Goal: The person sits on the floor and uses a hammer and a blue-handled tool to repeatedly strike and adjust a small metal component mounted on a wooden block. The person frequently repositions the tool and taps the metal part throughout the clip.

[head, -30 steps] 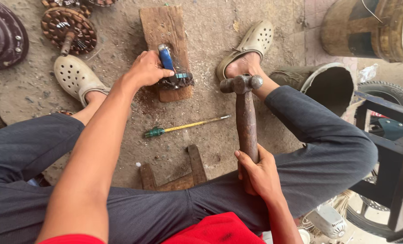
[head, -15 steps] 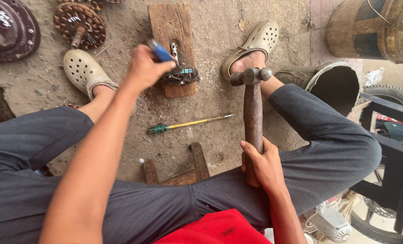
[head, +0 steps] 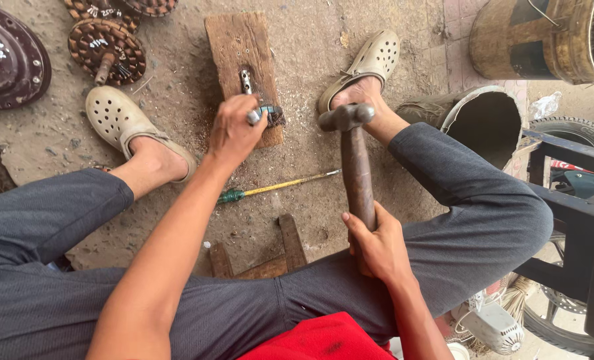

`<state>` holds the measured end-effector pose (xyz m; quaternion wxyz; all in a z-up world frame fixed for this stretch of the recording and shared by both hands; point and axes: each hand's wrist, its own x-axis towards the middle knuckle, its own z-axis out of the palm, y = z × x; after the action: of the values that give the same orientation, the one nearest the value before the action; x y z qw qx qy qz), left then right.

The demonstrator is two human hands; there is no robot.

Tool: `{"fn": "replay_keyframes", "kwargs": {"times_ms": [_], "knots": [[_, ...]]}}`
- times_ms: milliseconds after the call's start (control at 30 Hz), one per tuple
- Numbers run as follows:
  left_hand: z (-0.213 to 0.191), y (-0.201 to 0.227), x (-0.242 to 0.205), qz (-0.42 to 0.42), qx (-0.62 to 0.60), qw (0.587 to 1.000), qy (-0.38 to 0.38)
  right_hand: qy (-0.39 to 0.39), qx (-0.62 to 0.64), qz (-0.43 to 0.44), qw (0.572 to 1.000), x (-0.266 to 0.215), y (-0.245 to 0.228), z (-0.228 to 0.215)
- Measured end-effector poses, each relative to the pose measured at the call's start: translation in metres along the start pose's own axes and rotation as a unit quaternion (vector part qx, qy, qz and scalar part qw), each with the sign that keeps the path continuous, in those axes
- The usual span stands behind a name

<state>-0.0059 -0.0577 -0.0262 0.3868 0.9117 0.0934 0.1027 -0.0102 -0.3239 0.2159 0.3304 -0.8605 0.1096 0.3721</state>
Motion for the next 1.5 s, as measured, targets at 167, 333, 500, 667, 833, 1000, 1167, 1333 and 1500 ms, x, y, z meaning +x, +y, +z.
{"fn": "replay_keyframes", "kwargs": {"times_ms": [167, 333, 500, 667, 833, 1000, 1167, 1333, 1500], "knots": [[0.002, -0.005, -0.005, 0.009, -0.006, 0.996, -0.089, 0.038, -0.149, -0.136, 0.979, -0.004, -0.009, -0.002], [-0.008, 0.006, -0.008, -0.016, -0.033, 0.996, -0.087, 0.023, -0.225, -0.274, 0.935, 0.011, -0.020, 0.015], [-0.014, 0.013, 0.018, -0.019, -0.072, 0.996, -0.050, -0.002, -0.217, -0.254, 0.943, 0.030, -0.036, 0.001], [-0.014, 0.013, -0.008, -0.056, -0.129, 0.989, -0.050, -0.006, -0.296, -0.255, 0.920, 0.017, -0.021, 0.013], [-0.020, 0.013, 0.019, -0.037, -0.164, 0.984, -0.066, -0.005, -0.160, -0.161, 0.974, 0.024, -0.041, 0.004], [-0.016, -0.002, 0.018, -0.186, -0.160, 0.959, -0.144, 0.063, -0.006, 0.003, 0.998, -0.004, -0.028, -0.039], [-0.007, -0.025, 0.031, -0.194, -0.198, 0.951, -0.136, 0.070, 0.073, 0.012, 0.995, -0.009, 0.002, -0.046], [-0.008, -0.051, 0.050, -0.275, -0.274, 0.903, -0.184, 0.065, 0.097, 0.069, 0.991, 0.001, 0.019, -0.036], [-0.020, -0.045, 0.067, -0.371, -0.299, 0.870, -0.129, 0.045, 0.086, 0.061, 0.993, 0.006, 0.017, -0.027]]}}
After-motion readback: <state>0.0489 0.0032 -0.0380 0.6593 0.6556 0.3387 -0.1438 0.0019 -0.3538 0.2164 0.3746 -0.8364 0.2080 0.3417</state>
